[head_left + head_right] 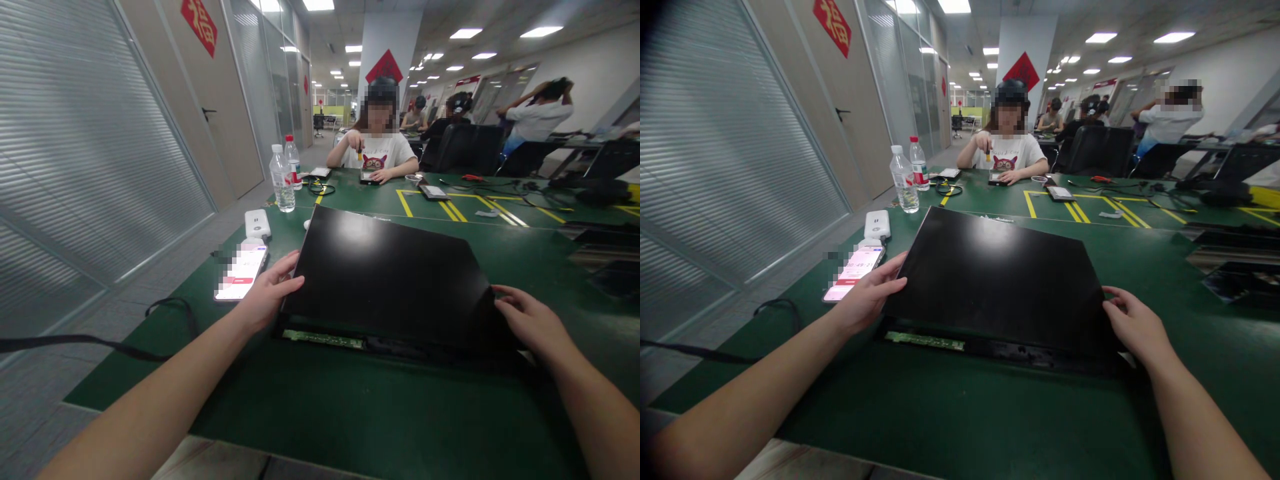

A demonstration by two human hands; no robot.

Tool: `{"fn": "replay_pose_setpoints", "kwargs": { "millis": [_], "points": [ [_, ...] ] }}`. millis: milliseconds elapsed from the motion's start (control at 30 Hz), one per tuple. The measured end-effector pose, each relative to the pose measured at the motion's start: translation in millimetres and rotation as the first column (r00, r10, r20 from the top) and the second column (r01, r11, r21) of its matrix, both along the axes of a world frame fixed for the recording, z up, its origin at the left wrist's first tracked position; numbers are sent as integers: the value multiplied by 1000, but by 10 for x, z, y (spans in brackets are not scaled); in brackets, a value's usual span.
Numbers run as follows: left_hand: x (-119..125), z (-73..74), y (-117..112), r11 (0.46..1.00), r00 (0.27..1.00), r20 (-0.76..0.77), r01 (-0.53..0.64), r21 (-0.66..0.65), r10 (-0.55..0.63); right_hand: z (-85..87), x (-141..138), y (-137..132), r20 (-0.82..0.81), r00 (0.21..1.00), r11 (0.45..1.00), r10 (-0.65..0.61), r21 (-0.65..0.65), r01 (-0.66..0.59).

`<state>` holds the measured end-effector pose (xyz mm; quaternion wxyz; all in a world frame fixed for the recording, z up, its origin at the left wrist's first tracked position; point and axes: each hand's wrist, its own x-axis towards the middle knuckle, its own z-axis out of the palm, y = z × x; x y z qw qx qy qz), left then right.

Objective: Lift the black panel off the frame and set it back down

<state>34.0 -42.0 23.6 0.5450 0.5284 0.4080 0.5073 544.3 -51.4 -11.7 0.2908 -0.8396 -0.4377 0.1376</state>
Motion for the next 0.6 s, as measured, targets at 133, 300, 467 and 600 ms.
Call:
{"fn": "replay_pose_setpoints", "kwargs": {
  "millis": [133,300,467,600],
  "points": [
    [0,-4,-2,998,998,45,47,29,-48,24,20,19,-97,991,995,-90,36,94],
    [4,7,-13,998,998,52,29,59,-32,8,4,8,-346,930,969,-123,158,187],
    [12,64,-30,999,993,113,15,-36,-11,127,-47,-94,-623,776,900,-99,276,337],
    [27,102,-33,998,991,133,18,-64,-9,319,-100,-245,-730,684,871,19,348,347]
  ]
}}
